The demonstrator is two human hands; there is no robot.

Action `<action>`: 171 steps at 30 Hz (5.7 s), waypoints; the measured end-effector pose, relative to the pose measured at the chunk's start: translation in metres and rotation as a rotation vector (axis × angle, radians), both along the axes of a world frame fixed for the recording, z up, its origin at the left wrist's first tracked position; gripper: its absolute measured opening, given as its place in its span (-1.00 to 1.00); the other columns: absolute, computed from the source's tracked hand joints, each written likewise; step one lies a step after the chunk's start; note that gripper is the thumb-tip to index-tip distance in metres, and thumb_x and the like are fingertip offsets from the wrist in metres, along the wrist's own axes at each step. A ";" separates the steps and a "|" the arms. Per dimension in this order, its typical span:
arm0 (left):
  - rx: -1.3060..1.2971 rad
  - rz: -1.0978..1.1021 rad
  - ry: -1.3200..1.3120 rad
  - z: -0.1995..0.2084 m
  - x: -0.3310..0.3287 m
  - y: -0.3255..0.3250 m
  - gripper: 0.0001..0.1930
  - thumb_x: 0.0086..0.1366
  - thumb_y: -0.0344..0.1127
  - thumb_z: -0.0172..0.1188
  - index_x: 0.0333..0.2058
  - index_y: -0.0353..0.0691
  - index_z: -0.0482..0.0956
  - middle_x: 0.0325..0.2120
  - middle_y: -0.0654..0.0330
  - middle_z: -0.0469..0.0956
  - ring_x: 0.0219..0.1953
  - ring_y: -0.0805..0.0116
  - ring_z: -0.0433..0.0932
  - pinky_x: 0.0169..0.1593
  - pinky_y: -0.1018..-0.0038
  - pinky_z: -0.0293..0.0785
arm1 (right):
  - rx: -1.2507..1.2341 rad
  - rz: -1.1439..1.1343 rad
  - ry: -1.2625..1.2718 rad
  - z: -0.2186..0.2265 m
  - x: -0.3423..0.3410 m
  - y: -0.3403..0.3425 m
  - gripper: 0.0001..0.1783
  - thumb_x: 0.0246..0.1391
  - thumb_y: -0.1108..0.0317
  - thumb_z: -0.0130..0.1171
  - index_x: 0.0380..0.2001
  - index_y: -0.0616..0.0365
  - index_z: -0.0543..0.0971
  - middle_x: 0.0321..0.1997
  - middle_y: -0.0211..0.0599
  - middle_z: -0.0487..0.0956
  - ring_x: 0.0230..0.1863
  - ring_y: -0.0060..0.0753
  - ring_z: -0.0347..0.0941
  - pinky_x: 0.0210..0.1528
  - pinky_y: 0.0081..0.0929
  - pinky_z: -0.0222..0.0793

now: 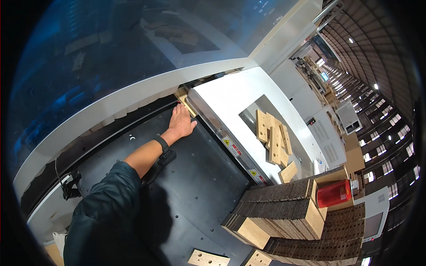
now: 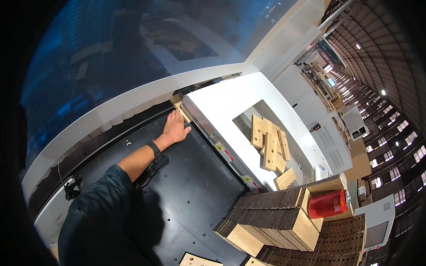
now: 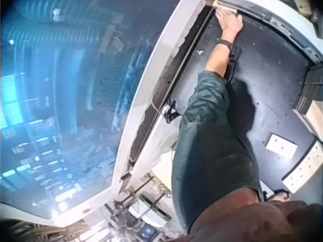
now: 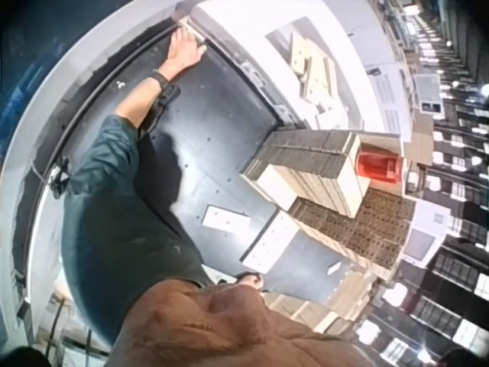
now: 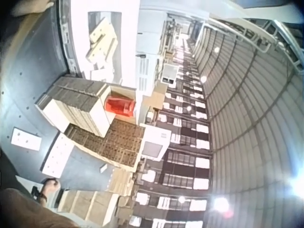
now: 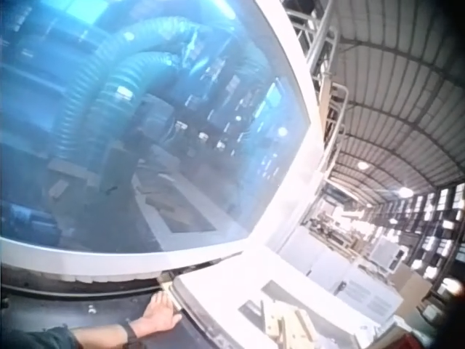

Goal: Stacking pre-drilled wood panels from a production line onto work surfaces and storage pallets in a manufacturing factory.

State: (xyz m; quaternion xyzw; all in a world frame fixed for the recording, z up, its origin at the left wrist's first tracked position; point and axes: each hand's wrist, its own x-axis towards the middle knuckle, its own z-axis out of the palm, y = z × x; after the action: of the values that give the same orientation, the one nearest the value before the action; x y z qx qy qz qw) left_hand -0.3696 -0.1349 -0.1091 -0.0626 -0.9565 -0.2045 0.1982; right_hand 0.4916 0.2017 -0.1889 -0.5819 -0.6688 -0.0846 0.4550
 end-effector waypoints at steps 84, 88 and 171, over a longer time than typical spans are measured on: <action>0.198 -1.149 -0.245 0.035 0.450 0.041 -0.27 0.00 -0.09 0.46 0.15 -0.28 0.49 0.25 -0.13 0.34 0.31 -0.15 0.25 0.35 0.07 0.17 | -0.014 0.049 0.343 0.055 -0.070 -0.050 -0.83 -0.17 0.63 -0.03 -0.58 0.23 0.55 -0.38 -0.19 0.56 -0.18 -0.12 0.42 -0.05 -0.26 0.35; 0.035 -1.212 -0.158 0.033 0.458 0.045 -0.26 -0.04 -0.07 0.49 0.11 -0.26 0.50 0.15 -0.08 0.39 0.26 -0.12 0.27 0.34 0.03 0.15 | -0.028 0.049 0.328 0.056 -0.074 -0.050 -0.84 -0.17 0.63 -0.03 -0.58 0.24 0.55 -0.38 -0.18 0.55 -0.20 -0.09 0.41 -0.05 -0.25 0.36; 0.070 -1.298 0.168 0.023 0.715 0.166 -0.51 0.08 -0.22 0.42 -0.03 -0.28 0.56 0.04 0.05 0.52 -0.03 0.04 0.45 0.03 0.16 0.35 | -1.473 -0.048 1.017 -0.187 0.237 -0.167 -0.76 0.21 0.63 -0.18 -0.35 0.29 0.53 -0.58 -0.05 0.53 -0.70 -0.21 0.50 -0.73 -0.29 0.46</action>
State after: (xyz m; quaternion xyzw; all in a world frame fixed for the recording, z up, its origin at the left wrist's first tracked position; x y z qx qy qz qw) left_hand 0.3458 0.0313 -0.0858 -0.6365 -0.6984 -0.3082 0.1105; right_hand 0.7290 0.0350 -0.3763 -0.7073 -0.2585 0.6250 0.2057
